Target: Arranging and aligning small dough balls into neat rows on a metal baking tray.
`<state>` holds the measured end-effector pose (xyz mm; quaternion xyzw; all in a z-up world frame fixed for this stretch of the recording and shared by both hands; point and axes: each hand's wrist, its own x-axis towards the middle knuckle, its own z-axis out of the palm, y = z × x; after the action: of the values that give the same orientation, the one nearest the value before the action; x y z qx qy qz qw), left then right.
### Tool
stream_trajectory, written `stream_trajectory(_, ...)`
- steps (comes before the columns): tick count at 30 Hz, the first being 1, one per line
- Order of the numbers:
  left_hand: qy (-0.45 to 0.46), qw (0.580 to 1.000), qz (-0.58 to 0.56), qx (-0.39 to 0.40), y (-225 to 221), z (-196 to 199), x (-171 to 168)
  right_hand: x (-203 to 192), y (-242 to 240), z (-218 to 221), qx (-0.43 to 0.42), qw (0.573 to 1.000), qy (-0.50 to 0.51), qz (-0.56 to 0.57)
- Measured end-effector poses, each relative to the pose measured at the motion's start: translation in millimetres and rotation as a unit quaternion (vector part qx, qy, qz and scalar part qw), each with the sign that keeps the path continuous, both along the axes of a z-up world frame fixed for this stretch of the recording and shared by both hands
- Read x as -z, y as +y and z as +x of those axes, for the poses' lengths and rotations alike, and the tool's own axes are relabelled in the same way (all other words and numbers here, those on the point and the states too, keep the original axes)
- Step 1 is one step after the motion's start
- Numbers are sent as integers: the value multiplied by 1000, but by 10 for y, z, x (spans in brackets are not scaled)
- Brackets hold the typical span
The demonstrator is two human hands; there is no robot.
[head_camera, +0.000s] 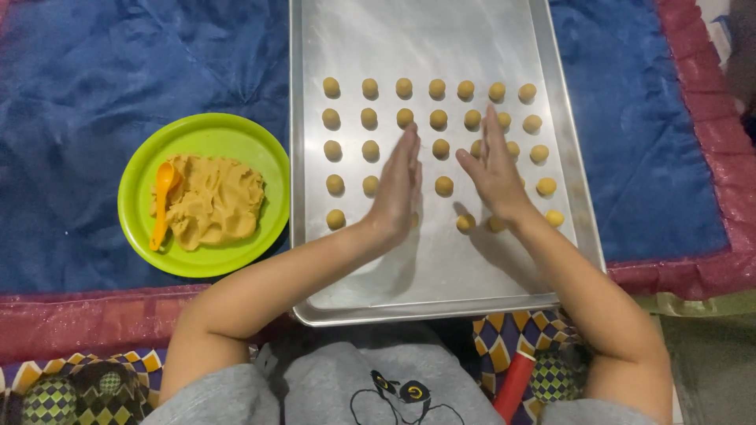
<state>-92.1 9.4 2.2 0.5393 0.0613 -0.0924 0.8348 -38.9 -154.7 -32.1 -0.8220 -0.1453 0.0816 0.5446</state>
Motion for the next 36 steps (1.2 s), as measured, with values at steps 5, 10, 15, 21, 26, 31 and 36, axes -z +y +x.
stream_trajectory(5, -57, 996, -20, -59, 359, -8, -139, -65, -201, 3, -73, 949, -174, -251)
stream_trajectory(10, -38, 995, -62, -74, 523, -74, -8, 58, -131, -11, -151, 892, -122, -409)
stream_trajectory(15, -26, 992, -102, -73, 637, -179, 36, 18, -32, -46, -146, 879, -111, -440)
stream_trajectory(21, -27, 986, -143, -88, 789, -330, 53, -496, -65, -125, -151, 892, -35, -425)
stream_trajectory(26, -43, 984, -145, -99, 897, -364, 112, -757, 14, -286, -244, 827, 10, -506)
stream_trajectory(31, -34, 983, -149, -99, 929, -324, 216, -611, 25, -260, -268, 792, -9, -548)
stream_trajectory(36, -45, 981, -162, -101, 951, -279, 300, -796, 126, -314, -259, 817, -11, -515)
